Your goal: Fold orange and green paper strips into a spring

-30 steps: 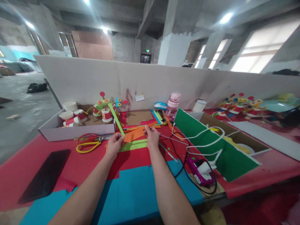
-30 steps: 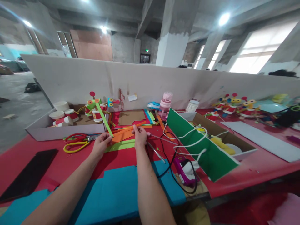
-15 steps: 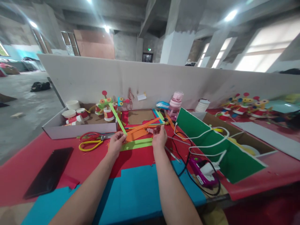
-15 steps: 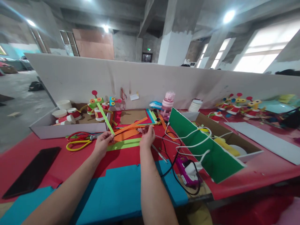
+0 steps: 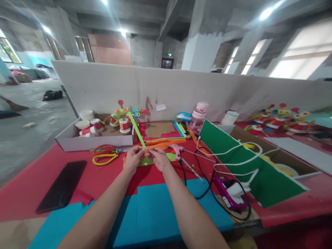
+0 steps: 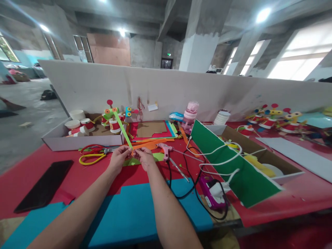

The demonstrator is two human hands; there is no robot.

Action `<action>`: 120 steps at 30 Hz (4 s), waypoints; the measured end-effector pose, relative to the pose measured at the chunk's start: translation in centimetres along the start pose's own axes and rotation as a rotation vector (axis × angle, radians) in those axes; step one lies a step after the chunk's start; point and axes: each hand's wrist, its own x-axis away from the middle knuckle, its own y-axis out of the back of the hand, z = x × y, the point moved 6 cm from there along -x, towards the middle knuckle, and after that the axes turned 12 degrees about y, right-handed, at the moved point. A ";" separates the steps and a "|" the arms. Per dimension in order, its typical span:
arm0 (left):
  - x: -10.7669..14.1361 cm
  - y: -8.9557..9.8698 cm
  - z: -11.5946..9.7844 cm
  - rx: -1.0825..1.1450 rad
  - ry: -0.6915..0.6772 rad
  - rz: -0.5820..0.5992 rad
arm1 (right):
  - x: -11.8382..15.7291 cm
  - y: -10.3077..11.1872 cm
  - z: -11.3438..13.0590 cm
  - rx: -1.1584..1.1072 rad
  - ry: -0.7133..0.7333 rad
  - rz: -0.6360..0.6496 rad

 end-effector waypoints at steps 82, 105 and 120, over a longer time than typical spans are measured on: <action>-0.4 0.7 0.9 0.052 0.082 -0.115 | -0.4 0.4 1.5 0.451 0.250 -0.029; -0.3 0.7 0.5 0.167 0.090 -0.088 | -0.7 0.6 1.5 0.385 0.179 -0.003; -0.8 3.0 -0.5 0.342 0.008 -0.245 | -2.2 5.4 4.6 0.482 0.354 -0.285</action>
